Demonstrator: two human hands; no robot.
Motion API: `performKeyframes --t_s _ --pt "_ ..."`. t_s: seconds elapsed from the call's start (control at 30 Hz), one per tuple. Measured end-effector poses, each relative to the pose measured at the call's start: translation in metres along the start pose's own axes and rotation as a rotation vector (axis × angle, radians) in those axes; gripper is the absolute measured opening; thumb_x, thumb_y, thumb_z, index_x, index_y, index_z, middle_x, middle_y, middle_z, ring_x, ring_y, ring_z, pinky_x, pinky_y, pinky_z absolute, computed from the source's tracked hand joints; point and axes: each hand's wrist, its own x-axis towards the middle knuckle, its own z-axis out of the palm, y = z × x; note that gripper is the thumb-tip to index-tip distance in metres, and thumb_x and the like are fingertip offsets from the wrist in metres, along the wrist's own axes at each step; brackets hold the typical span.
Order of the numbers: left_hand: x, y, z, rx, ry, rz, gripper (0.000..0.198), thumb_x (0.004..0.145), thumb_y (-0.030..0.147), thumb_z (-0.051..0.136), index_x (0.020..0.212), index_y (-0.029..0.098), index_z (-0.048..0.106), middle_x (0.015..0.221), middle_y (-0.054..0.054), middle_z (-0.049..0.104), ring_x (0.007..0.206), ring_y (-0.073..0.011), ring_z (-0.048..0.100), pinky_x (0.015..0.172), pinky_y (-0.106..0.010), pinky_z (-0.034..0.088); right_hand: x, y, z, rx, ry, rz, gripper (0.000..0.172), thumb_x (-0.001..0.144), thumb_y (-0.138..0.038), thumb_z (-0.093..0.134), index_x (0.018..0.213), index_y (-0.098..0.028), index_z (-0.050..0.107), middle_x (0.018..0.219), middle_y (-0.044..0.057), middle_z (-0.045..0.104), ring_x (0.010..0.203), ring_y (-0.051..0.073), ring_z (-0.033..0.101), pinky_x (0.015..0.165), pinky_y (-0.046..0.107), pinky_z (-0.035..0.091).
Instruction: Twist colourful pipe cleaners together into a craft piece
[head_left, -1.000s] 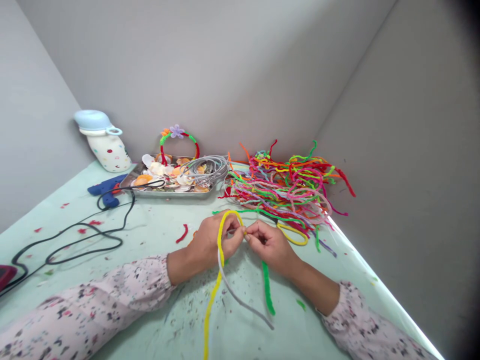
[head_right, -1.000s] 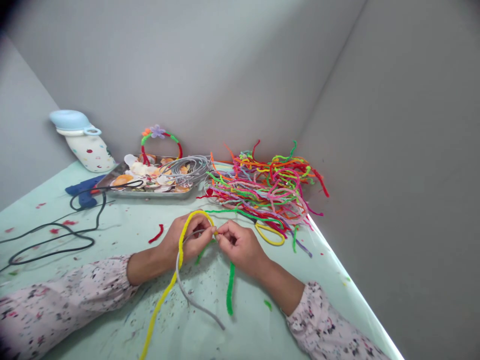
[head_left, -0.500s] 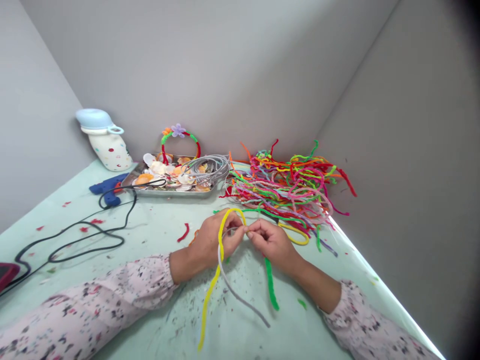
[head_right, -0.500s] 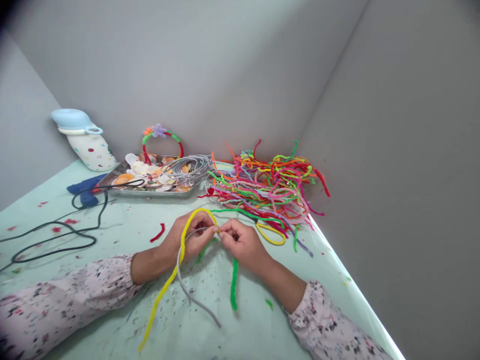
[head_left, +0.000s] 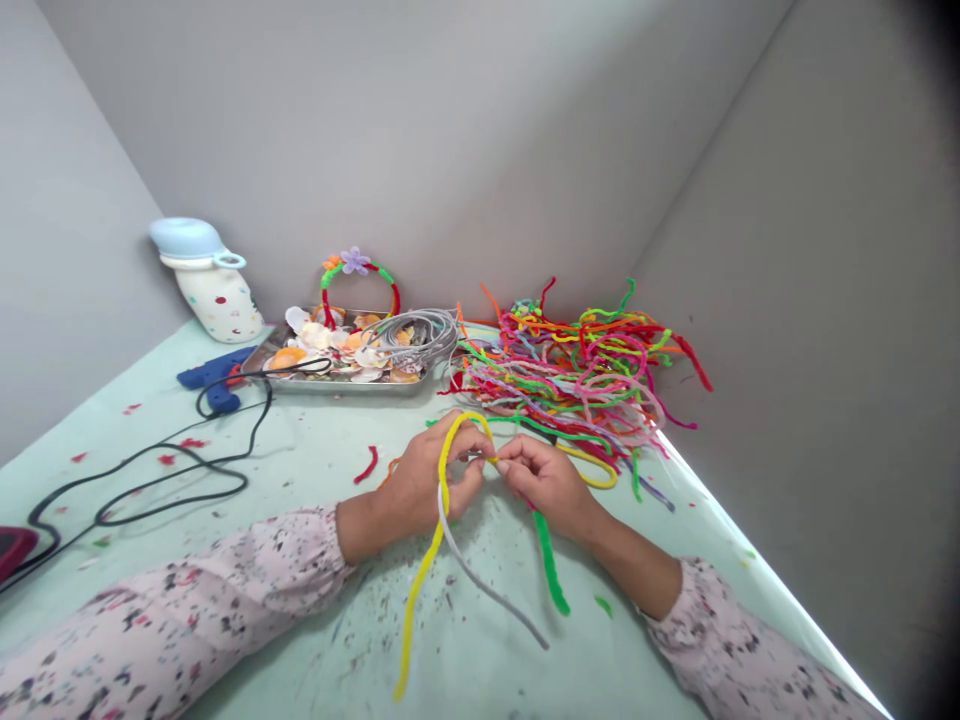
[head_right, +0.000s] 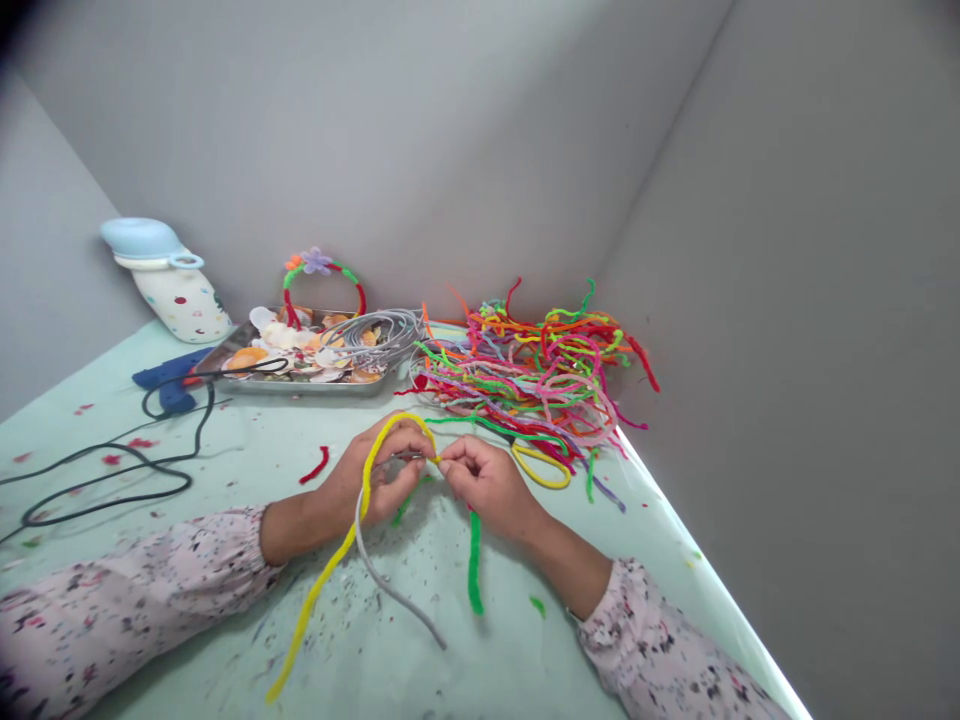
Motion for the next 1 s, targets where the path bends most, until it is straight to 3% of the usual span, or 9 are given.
performKeyframes --t_s 0.77,1.0 --pt "0.0003 -0.0010 0.0017 0.046 -0.012 -0.036 0.018 0.083 0.012 0.051 0.092 0.018 0.064 0.086 -0.004 0.064 0.081 -0.0169 0.059 0.075 -0.029 0.047 -0.0010 -0.0016 0.0002 0.039 0.018 -0.006 0.017 0.084 -0.037 0.059 0.081 -0.020 0.058 0.049 -0.009 0.044 0.041 0.007 0.035 0.044 0.021 0.030" --pt "0.0014 -0.0019 0.0021 -0.121 0.002 -0.143 0.023 0.081 0.013 0.054 0.102 0.018 0.062 0.089 -0.004 0.062 0.078 -0.0149 0.059 0.071 -0.026 0.048 0.0021 0.0029 -0.0024 0.069 0.096 -0.015 0.015 0.083 -0.035 0.058 0.081 -0.020 0.057 0.048 -0.009 0.045 0.040 0.007 0.035 0.042 0.021 0.029"
